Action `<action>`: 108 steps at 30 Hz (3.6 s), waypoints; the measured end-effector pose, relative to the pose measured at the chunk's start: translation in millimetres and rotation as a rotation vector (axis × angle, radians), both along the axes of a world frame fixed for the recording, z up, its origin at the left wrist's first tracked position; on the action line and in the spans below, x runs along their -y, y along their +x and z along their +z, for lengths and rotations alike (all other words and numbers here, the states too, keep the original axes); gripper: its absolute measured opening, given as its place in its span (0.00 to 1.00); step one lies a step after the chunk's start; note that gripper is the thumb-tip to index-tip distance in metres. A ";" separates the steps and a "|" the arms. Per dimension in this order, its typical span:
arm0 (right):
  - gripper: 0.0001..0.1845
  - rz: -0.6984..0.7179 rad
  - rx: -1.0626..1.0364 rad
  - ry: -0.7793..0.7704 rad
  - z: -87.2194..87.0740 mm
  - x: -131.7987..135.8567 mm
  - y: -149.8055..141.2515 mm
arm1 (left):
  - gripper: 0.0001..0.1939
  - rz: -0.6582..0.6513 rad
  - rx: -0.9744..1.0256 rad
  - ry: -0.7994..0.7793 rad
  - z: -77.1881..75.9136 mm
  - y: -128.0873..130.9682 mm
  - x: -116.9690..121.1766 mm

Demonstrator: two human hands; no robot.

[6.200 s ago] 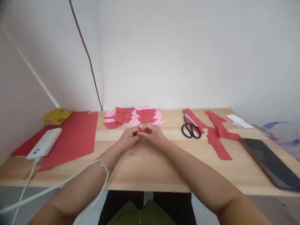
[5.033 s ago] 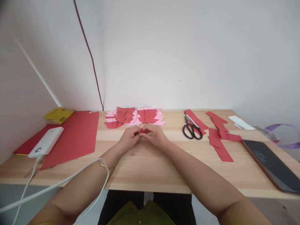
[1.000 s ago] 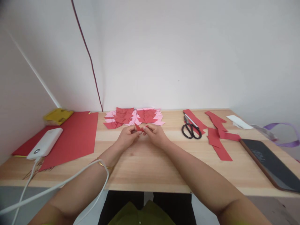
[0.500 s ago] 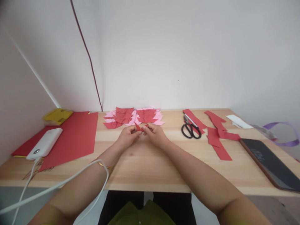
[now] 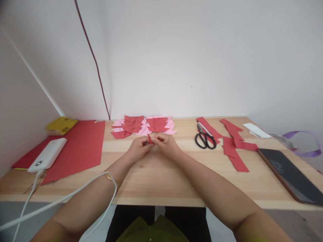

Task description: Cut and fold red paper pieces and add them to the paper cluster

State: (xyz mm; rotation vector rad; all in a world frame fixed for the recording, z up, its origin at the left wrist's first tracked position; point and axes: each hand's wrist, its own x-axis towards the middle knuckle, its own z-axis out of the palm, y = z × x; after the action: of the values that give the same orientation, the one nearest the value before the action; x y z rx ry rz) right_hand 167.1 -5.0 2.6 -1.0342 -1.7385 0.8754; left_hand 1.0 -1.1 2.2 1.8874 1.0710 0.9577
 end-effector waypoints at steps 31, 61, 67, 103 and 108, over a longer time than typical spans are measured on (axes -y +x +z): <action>0.12 0.139 -0.158 -0.110 -3.7 -1.4 -2.1 | 0.13 0.030 0.176 -0.237 8.1 0.0 5.4; 0.12 0.175 0.129 0.113 -2.2 2.2 -1.3 | 0.14 0.052 0.555 -0.366 2.2 2.5 -1.6; 0.11 0.176 0.150 0.110 -1.6 3.7 -2.8 | 0.11 0.012 0.556 -0.384 0.9 2.7 -1.4; 0.16 0.190 0.080 0.128 9.0 7.3 -0.7 | 0.11 -0.029 0.472 -0.331 4.8 2.2 3.5; 0.17 0.198 0.084 0.124 12.4 8.8 0.4 | 0.12 -0.048 0.478 -0.344 6.0 2.3 4.5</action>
State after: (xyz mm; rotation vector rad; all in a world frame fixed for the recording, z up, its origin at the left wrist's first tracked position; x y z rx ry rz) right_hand 167.5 -13.8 14.9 -0.8388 -1.9654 0.8444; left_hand 3.3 -5.7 8.3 1.3110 0.8327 1.0511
